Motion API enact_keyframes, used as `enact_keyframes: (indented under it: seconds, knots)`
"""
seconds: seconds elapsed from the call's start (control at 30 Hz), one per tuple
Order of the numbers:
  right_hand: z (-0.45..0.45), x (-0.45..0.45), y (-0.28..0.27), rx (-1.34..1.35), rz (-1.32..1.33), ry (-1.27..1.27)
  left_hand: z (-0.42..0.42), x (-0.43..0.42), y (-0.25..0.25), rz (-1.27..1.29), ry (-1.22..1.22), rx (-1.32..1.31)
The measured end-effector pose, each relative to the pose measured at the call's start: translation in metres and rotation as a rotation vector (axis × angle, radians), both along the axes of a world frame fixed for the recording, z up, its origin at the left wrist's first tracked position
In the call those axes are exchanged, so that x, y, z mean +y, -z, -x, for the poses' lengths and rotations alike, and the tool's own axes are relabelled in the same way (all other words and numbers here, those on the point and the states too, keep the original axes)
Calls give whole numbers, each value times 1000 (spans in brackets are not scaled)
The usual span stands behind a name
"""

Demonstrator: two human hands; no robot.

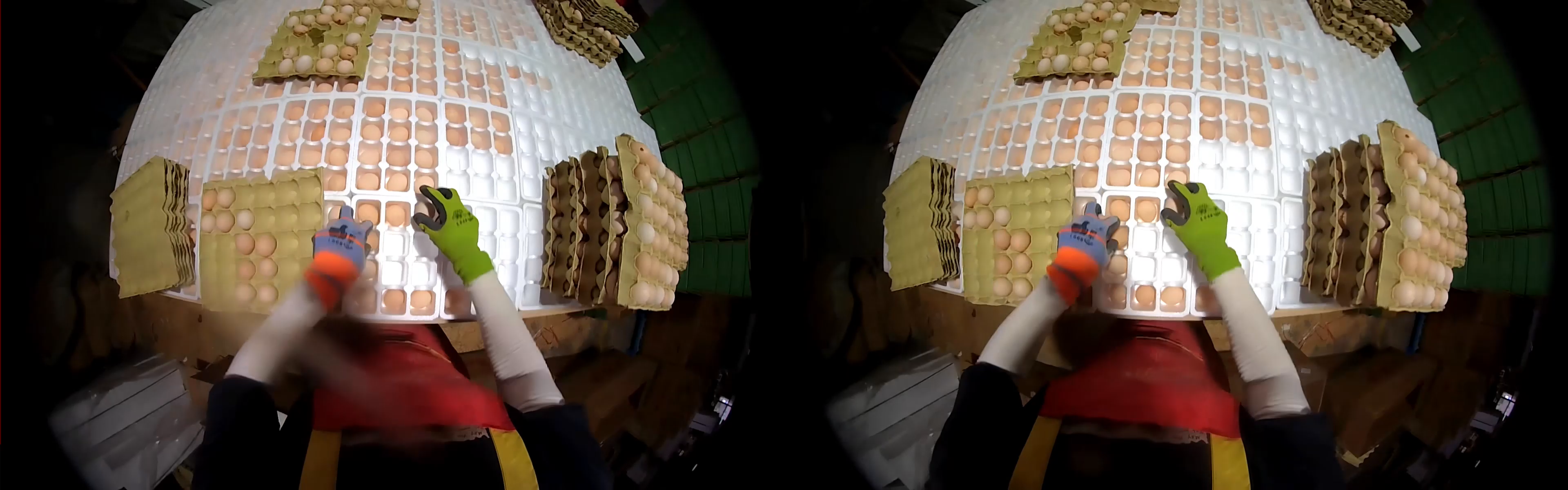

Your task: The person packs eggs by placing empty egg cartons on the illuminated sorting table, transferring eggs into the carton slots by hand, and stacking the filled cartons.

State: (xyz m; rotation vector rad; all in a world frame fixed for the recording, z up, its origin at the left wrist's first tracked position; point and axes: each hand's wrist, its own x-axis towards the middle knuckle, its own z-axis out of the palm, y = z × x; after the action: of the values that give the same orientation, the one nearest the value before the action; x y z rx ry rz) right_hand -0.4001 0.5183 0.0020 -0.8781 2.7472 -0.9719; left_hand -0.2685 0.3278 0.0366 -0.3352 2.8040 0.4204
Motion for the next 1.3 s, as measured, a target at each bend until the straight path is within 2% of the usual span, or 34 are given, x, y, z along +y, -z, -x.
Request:
enact_keyframes:
  seconds: [0.07,0.1,0.17,0.2,0.23,0.3,0.33,0.37,0.43,0.5,0.6,0.63,0.7,0.73,0.77,0.87,0.93,0.97,1.03,1.07,1.1,1.17,1.2,1.23,1.3]
  knots:
    - [-7,2,-10,-142,170,57,3,14,-3,-121,-71,110]
    - [-16,6,-5,-166,161,51,-1,26,-5,-263,-91,214]
    - [-17,4,2,-42,223,-24,0,54,25,-279,-86,550]
    - [-19,3,2,25,132,-117,5,57,32,-312,-104,207]
    - [-17,2,28,248,159,-247,3,59,33,-311,-115,211]
    - [-22,5,43,251,251,-249,-11,60,35,-297,-122,451]
    - [-22,5,36,-5,364,-180,-19,67,35,-397,-180,628]
    - [-21,6,28,-267,468,-109,-24,79,34,-486,-276,635]
    - [-19,7,36,-397,639,-37,-27,86,61,-282,14,377]
    - [-16,6,44,-381,624,-46,-39,101,68,37,47,587]
    - [-21,-6,31,-372,526,-28,-66,84,37,-182,-85,626]
    - [-36,-21,-6,-273,485,-121,-79,69,16,-211,-133,750]
    - [-67,-53,-16,-418,535,-241,-120,34,-9,-99,-307,841]
    - [-79,-70,-25,-398,471,-442,-140,14,-10,18,-465,862]
    - [-103,-91,-47,-372,335,-523,-161,-8,-9,130,-620,878]
    - [-165,-153,-30,102,200,-733,-208,-84,-3,65,-566,917]
    - [-194,-182,-11,340,68,-729,-217,-109,-3,249,-297,309]
    - [-195,-187,-8,392,66,-722,-217,-115,-2,239,-304,312]
    - [-181,-184,-21,-5,223,-742,-214,-131,-1,171,-225,226]
    - [-173,-174,-45,-351,284,-688,-223,-139,8,55,-218,380]
    - [-164,-163,-68,-675,363,-576,-230,-141,8,46,-226,392]
    - [-148,-161,-30,-517,433,-628,-244,-139,3,-408,-489,766]
    - [-145,-162,-9,-460,456,-636,-247,-141,12,-578,-547,813]
    - [-155,-166,8,-305,337,-619,-250,-144,22,-746,-607,868]
    - [-178,-185,35,5,105,-587,-237,-150,-3,-1235,-741,653]
